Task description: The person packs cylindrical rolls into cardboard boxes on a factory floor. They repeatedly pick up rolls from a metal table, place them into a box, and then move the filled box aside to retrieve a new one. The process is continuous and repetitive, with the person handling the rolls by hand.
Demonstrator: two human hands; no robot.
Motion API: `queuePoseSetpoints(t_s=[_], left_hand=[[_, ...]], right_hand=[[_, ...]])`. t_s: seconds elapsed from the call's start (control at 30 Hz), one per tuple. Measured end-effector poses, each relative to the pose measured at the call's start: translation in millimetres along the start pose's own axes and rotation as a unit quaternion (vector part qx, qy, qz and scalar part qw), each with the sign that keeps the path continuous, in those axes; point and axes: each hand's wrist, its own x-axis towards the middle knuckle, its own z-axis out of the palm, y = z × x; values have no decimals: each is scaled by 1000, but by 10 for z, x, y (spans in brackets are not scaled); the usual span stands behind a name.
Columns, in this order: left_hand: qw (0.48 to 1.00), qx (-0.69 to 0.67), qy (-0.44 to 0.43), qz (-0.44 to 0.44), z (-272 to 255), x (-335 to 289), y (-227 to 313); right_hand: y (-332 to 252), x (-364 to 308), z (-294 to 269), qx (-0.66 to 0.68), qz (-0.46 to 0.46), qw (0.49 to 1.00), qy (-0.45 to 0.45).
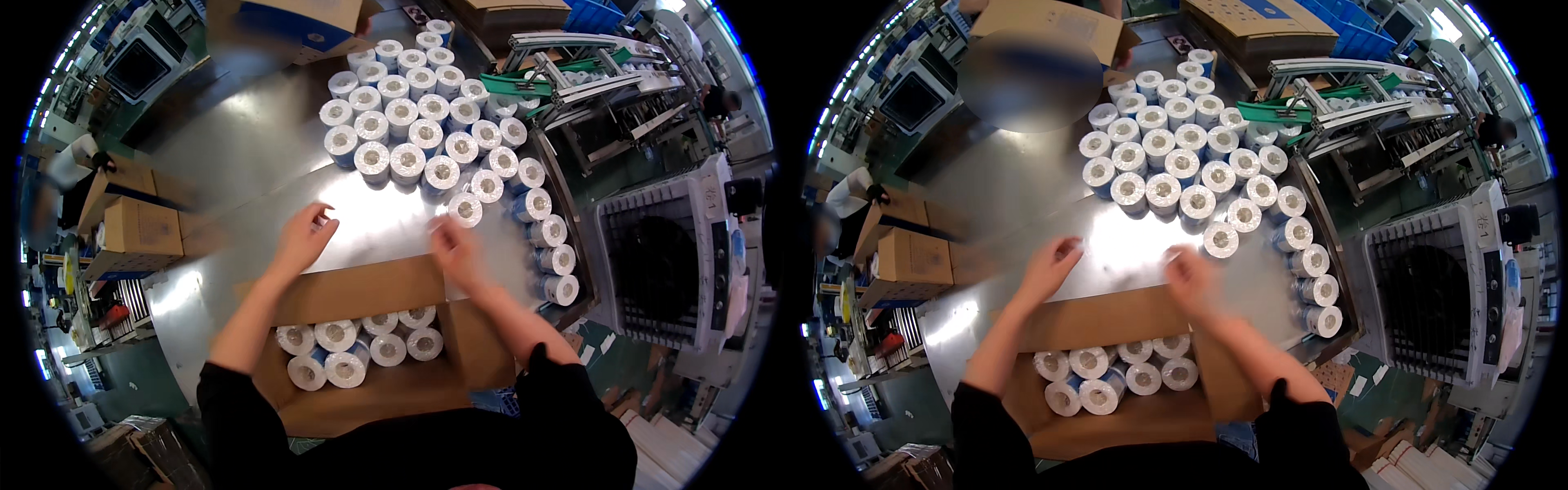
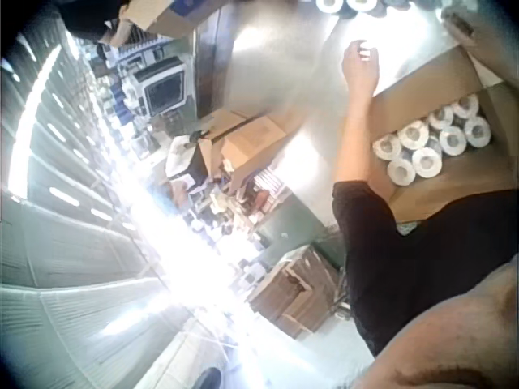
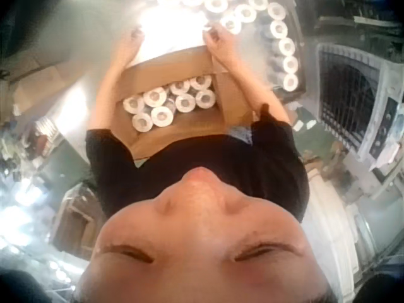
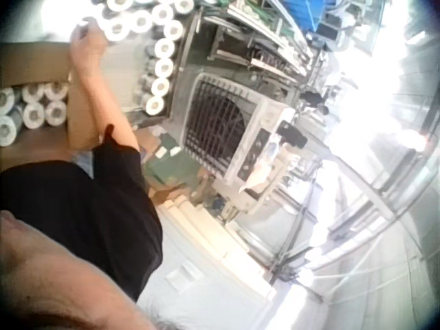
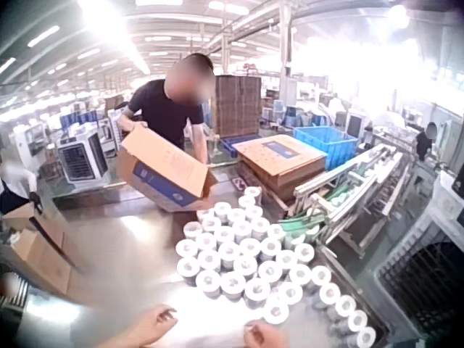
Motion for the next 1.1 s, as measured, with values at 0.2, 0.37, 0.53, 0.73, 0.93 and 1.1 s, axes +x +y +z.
queuePoseSetpoints(t_s=[0.2,0.37,0.53,0.73,0.93,1.1], left_hand=[[970,237,-31,-36,1402,1880,-526],[934,325,-26,-145,2176,2519,-22],[926,362,-64,-82,1896,2503,-357],[992,95,-62,-50,335,1468,126],[804,-522,-267,-94,-571,-817,996],[942,-54,-323,-73,253,-1723,889]], right_hand=[[1838,651,-330,-357,281,863,-223],[3049,508,-134,-209,216,945,-130],[2881,580,171,-202,265,937,-105],[2617,38,-71,-155,262,941,-147],[2151,-514,-938,-57,187,980,33],[87,-284,-1483,42,105,993,32]])
